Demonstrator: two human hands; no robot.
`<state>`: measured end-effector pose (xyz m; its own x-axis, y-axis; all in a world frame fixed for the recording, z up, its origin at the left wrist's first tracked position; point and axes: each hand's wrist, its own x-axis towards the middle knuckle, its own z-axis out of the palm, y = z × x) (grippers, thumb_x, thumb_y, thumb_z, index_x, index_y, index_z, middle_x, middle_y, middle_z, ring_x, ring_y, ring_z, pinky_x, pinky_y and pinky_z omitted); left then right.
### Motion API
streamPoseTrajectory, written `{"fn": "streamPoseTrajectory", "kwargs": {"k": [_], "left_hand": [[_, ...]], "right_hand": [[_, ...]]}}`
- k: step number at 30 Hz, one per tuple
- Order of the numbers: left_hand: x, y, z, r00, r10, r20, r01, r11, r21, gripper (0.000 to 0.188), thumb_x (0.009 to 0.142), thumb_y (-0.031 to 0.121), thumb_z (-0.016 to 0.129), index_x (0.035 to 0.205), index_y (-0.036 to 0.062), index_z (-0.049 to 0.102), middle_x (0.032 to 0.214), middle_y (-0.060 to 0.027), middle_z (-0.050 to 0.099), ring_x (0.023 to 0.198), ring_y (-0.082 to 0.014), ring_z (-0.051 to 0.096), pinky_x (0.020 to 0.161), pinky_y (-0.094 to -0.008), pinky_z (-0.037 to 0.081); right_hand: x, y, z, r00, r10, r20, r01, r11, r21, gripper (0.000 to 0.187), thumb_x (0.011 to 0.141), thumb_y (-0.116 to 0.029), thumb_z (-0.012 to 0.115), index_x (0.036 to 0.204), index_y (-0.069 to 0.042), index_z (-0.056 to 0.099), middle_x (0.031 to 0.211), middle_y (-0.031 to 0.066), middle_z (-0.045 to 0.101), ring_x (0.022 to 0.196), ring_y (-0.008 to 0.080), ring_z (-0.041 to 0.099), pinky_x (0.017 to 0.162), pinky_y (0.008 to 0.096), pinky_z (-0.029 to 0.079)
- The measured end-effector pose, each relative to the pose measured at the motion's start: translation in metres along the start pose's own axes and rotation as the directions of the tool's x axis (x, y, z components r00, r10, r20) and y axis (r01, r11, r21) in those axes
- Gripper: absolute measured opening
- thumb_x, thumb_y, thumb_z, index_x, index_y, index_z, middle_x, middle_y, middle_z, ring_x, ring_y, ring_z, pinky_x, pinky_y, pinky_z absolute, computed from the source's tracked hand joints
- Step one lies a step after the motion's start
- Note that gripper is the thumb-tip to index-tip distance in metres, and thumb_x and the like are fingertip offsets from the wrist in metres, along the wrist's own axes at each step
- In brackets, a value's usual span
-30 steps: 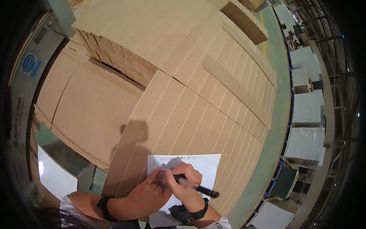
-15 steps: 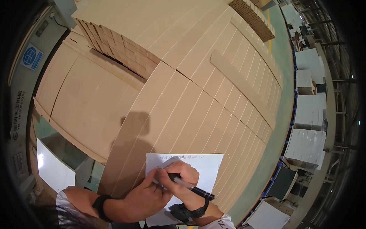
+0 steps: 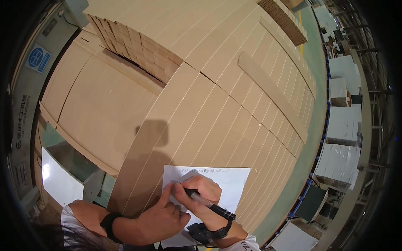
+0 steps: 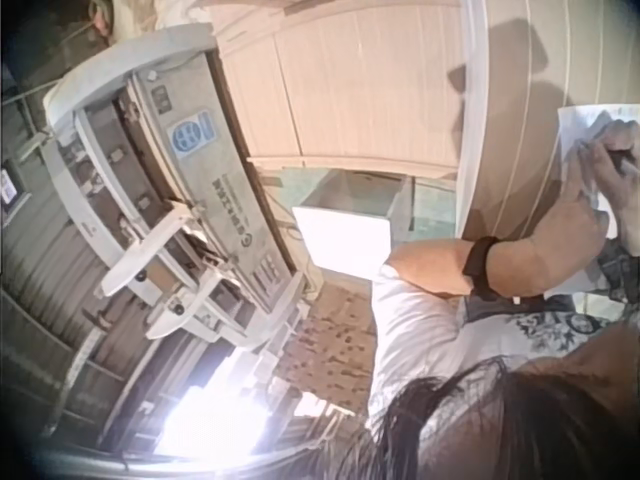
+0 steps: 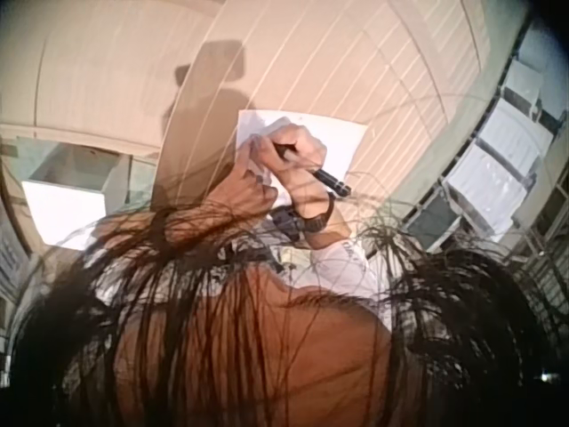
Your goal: The recorder walks through a manufacturing facility, stops at a stack of wood boards, and writes notes on a piece of paper.
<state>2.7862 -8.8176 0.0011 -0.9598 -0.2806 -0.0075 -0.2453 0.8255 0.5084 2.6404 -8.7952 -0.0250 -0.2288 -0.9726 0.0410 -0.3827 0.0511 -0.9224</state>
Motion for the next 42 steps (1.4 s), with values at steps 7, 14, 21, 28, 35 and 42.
{"fn": "streamPoseTrajectory", "kwargs": {"k": [7,14,21,28,35,42], "left_hand": [[-0.001,0.0,0.001,0.999,0.012,0.043,-0.012,1.0,-0.004,0.014,0.075,0.014,0.052,0.062,0.0104,0.049,0.049,-0.0025,0.048,0.055,-0.0188,0.055,0.103,-0.0583,0.02],[-0.001,0.001,0.008,1.0,-0.004,-0.011,0.004,1.0,0.022,0.013,0.075,0.014,0.052,0.062,0.0109,0.048,0.049,-0.0028,0.047,0.055,-0.0189,0.054,0.102,-0.0573,0.022],[0.0,-0.001,0.004,0.997,0.048,-0.058,-0.036,0.982,0.186,0.01,0.076,0.015,0.051,0.069,0.0084,0.054,0.05,-0.0041,0.048,0.055,-0.0192,0.054,0.102,-0.0569,0.023],[0.001,-0.003,0.0,0.998,0.04,-0.052,-0.033,0.992,0.12,0.011,0.077,0.016,0.05,0.074,0.0065,0.056,0.053,-0.0064,0.051,0.059,-0.0211,0.055,0.102,-0.0568,0.024],[0.001,-0.002,-0.002,0.999,0.043,-0.018,-0.04,0.992,0.117,0.013,0.077,0.015,0.049,0.08,0.0045,0.056,0.056,-0.0084,0.054,0.061,-0.0225,0.057,0.101,-0.0585,0.024],[-0.001,-0.002,0.005,1.0,0.011,0.02,-0.012,0.999,0.033,0.015,0.077,0.015,0.049,0.082,0.0029,0.056,0.058,-0.0108,0.056,0.062,-0.0238,0.058,0.101,-0.0589,0.024]], "right_hand": [[-0.002,-0.003,-0.001,0.997,0.08,0.011,-0.08,0.997,-0.014,0.018,0.073,-0.006,0.074,0.074,-0.007,0.056,0.064,0.0053,0.059,0.055,0.0125,0.057,0.049,0.0234,0.043],[-0.002,-0.003,-0.001,1.0,0.029,0.001,-0.029,1.0,-0.005,0.016,0.074,-0.006,0.073,0.075,-0.007,0.057,0.066,0.0058,0.061,0.057,0.0129,0.058,0.05,0.0236,0.044],[0.0,-0.006,-0.002,1.0,-0.021,0.018,0.021,1.0,-0.011,0.016,0.071,-0.003,0.074,0.075,-0.006,0.058,0.064,0.0048,0.06,0.055,0.0152,0.058,0.049,0.0243,0.044],[0.001,-0.002,0.001,0.998,-0.063,0.009,0.063,0.996,-0.063,0.017,0.07,-0.001,0.073,0.075,-0.007,0.058,0.064,0.0045,0.059,0.054,0.0144,0.057,0.048,0.0241,0.043],[0.002,-0.002,0.001,0.997,-0.081,0.007,0.082,0.994,-0.079,0.018,0.069,-0.001,0.074,0.075,-0.006,0.058,0.063,0.0051,0.06,0.053,0.0151,0.058,0.047,0.024,0.043],[0.0,0.002,0.005,0.995,-0.099,-0.004,0.098,0.992,-0.084,0.018,0.067,0.0,0.075,0.074,-0.005,0.06,0.063,0.0047,0.059,0.053,0.0163,0.058,0.046,0.0249,0.044]]}}
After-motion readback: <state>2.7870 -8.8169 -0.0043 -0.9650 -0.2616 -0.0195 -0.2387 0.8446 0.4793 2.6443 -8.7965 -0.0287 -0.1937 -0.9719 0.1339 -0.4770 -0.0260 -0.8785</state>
